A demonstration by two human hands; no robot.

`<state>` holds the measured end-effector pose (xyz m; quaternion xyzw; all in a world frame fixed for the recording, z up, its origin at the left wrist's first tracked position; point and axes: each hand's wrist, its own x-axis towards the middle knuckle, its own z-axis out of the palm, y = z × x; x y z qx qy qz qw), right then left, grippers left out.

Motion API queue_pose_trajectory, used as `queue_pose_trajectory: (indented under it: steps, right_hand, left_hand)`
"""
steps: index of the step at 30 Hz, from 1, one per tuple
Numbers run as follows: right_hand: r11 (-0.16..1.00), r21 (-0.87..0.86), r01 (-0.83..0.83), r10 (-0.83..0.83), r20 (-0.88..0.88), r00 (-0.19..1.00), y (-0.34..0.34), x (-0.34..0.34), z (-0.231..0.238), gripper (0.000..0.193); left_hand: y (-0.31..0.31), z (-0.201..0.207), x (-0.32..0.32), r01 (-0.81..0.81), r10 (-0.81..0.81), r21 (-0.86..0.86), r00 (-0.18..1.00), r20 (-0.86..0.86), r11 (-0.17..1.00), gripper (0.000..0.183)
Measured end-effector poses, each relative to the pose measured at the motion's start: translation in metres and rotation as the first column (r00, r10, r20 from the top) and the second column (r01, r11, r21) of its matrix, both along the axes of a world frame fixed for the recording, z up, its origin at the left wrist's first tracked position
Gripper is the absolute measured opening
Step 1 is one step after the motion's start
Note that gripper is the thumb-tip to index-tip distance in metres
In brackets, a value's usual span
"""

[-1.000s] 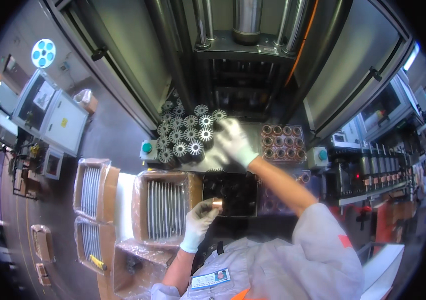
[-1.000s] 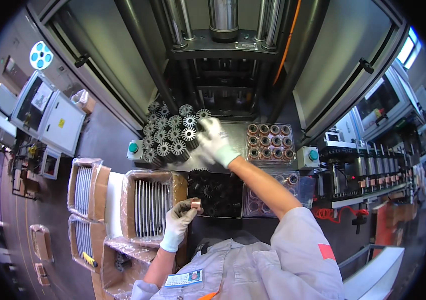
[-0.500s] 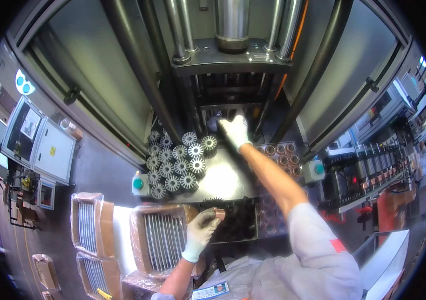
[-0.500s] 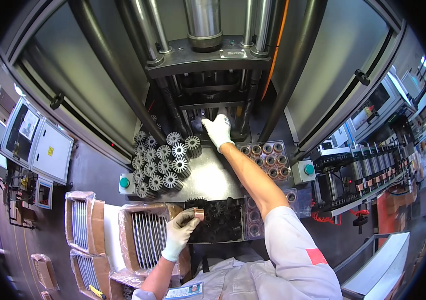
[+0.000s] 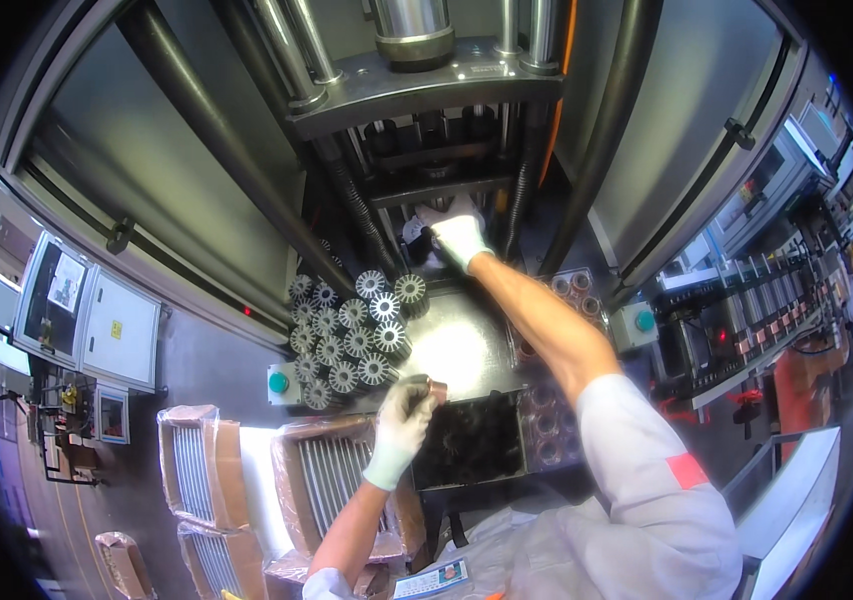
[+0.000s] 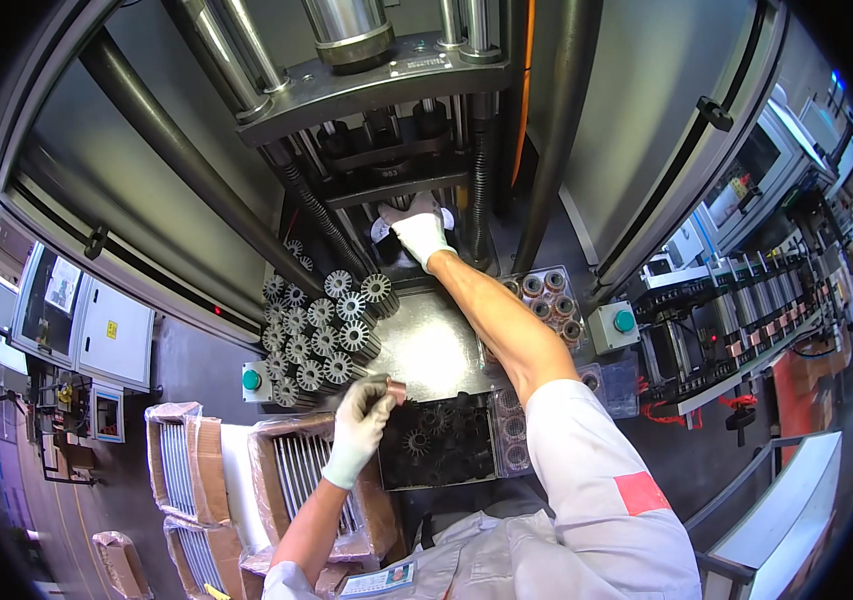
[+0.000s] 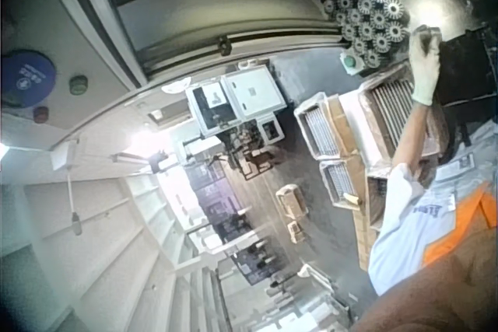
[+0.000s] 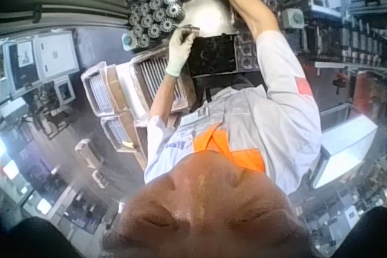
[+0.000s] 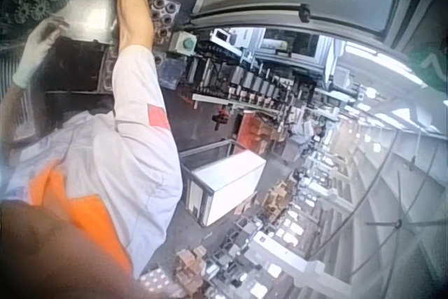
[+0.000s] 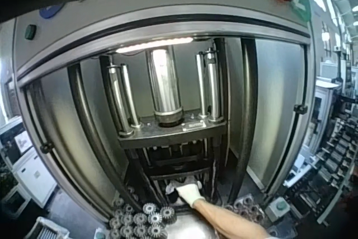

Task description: The person moves a set of electric motor armatures from a conveyor into a large storage bin. Throughout the video, the person repeatedly takes armatures from the bin, inserts them one at a time into a machine press, and then places the processed components into cardboard boxes for packaging.

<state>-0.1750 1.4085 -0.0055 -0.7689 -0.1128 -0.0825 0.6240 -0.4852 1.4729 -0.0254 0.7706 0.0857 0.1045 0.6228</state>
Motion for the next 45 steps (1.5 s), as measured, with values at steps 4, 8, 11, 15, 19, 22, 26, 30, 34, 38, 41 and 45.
queue_pose_trajectory:
  steps: [4,8,11,15,19,22,26,30,34,38,41,45]
  right_hand:
    - [0.991,-0.034,-0.127,0.127,-0.027,0.992,-0.007,0.004,0.018,0.047]
    - [0.993,-0.01,-0.114,0.115,0.054,0.992,-0.011,0.017,0.003,0.041]
    - [0.962,-0.007,-0.271,0.262,-0.237,0.936,-0.034,0.02,-0.008,0.07]
    - [0.714,0.236,-0.659,0.693,-0.372,0.618,-0.091,-0.044,0.006,0.074]
    - [0.638,-0.415,-0.649,0.644,-0.174,0.745,-0.236,-0.131,0.007,0.072]
    - [0.627,-0.47,-0.622,0.175,-0.693,0.7,-0.344,-0.165,0.077,0.081]
    - [0.495,-0.863,0.102,-0.498,-0.186,0.847,-0.473,-0.146,0.027,0.062]
    - [0.308,-0.949,-0.064,-0.609,-0.249,0.754,-0.531,-0.088,0.016,0.077]
    - [0.363,-0.927,-0.098,-0.577,-0.306,0.757,-0.54,-0.082,0.001,0.078]
    - [0.373,-0.927,0.024,-0.479,-0.17,0.861,-0.541,-0.105,-0.013,0.08]
    - [0.011,-0.964,0.265,-0.324,0.248,0.913,-0.546,-0.136,-0.009,0.083]
    - [0.633,-0.737,0.236,-0.065,0.253,0.965,-0.444,-0.179,0.026,0.045]
  left_hand:
    - [0.019,-0.007,0.03,-0.072,0.053,0.239,0.995,0.084,0.968,0.013]
    - [0.017,0.009,0.068,-0.127,0.131,0.275,0.991,0.004,0.953,0.014]
    - [0.016,0.011,0.106,-0.176,0.113,0.488,0.981,0.157,0.855,0.015]
    - [0.011,-0.001,0.17,-0.227,0.001,0.73,0.955,0.296,0.645,0.02]
    - [0.014,-0.016,0.243,-0.25,-0.104,0.882,0.943,0.315,0.399,0.017]
    - [0.042,-0.04,0.279,-0.29,-0.303,0.892,0.865,0.4,0.348,0.016]
    - [0.046,-0.044,0.297,-0.042,-0.305,0.847,0.923,0.237,0.529,0.021]
    - [0.02,-0.015,0.293,0.119,-0.397,0.906,0.916,0.058,0.406,0.016]
    - [0.041,-0.005,0.302,0.275,-0.341,0.832,0.934,-0.111,0.482,0.022]
    - [0.048,-0.028,0.294,-0.026,-0.227,0.927,0.967,0.119,0.373,0.038]
    - [-0.026,-0.002,0.282,0.208,0.001,0.923,0.976,-0.22,0.322,0.048]
    - [-0.011,-0.026,0.253,-0.076,-0.053,0.957,0.994,0.094,0.278,0.048]
